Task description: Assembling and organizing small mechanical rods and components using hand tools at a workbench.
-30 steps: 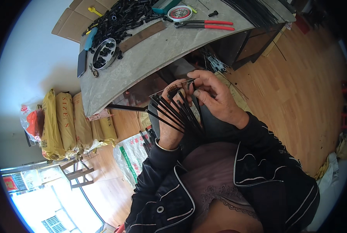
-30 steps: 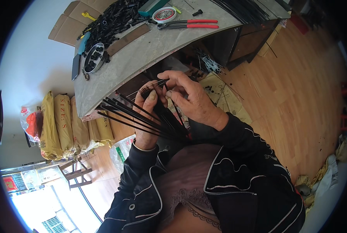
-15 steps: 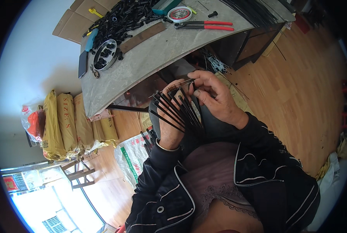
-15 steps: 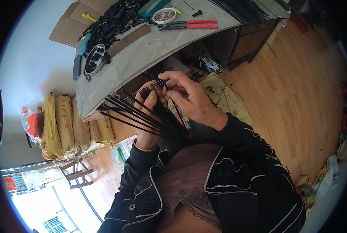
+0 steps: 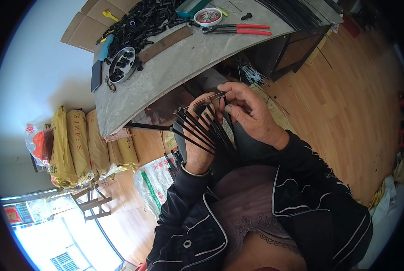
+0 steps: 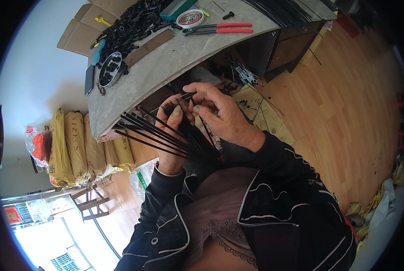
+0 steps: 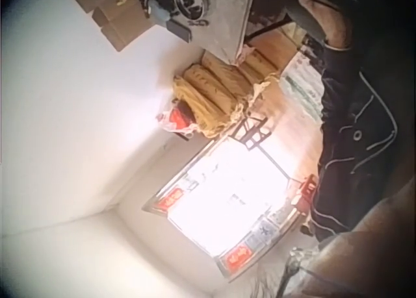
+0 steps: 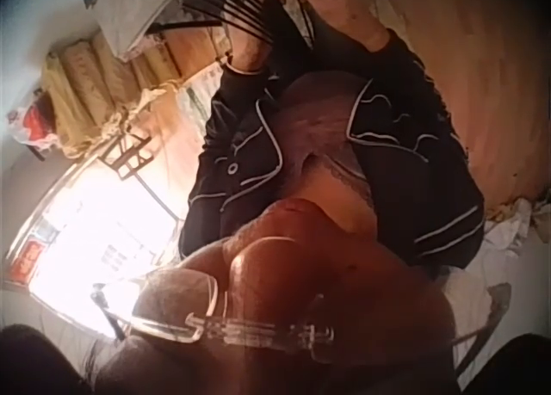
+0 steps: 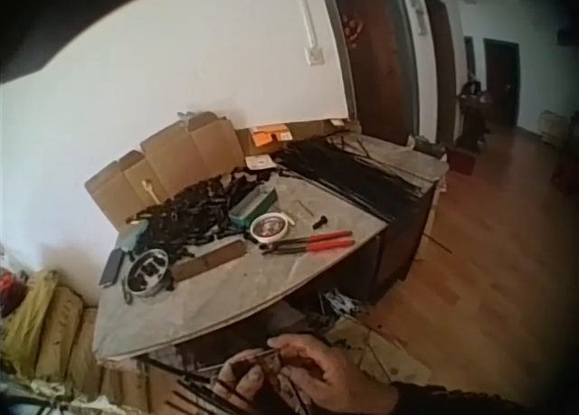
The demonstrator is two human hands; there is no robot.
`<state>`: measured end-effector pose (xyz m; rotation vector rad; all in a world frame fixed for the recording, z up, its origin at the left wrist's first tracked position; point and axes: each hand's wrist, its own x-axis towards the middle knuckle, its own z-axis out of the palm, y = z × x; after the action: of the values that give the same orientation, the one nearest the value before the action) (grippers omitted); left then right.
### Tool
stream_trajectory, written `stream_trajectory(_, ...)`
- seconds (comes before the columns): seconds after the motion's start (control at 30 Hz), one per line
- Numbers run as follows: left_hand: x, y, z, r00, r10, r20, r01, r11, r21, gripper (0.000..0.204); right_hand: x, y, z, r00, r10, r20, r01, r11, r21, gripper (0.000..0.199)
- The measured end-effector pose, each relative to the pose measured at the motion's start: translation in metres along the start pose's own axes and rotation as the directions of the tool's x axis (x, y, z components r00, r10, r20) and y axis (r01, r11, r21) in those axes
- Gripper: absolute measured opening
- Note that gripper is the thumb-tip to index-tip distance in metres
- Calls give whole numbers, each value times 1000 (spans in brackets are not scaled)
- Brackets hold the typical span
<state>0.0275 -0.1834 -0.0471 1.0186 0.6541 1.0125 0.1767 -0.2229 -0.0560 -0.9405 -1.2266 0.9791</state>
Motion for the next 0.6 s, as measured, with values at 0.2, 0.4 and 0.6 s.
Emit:
stream_trajectory(0.2, -1, 1, 1, 1000, 17, 0, -17, 999, 42, 30, 0, 1, -1, 1000, -3, -1, 3, 1000, -3, 42)
stream_trajectory(0.4, -1, 2, 4, 1000, -17, -25, 16, 999, -37, 30, -1, 0, 0, 1000, 12, -17, -11, 999, 44, 42)
stream_trajectory(0.6, -1, 2, 3, 1000, -17, -24, 15, 999, -51, 30, -3, 1, 2, 994, 80, -79, -75, 995, 67, 36)
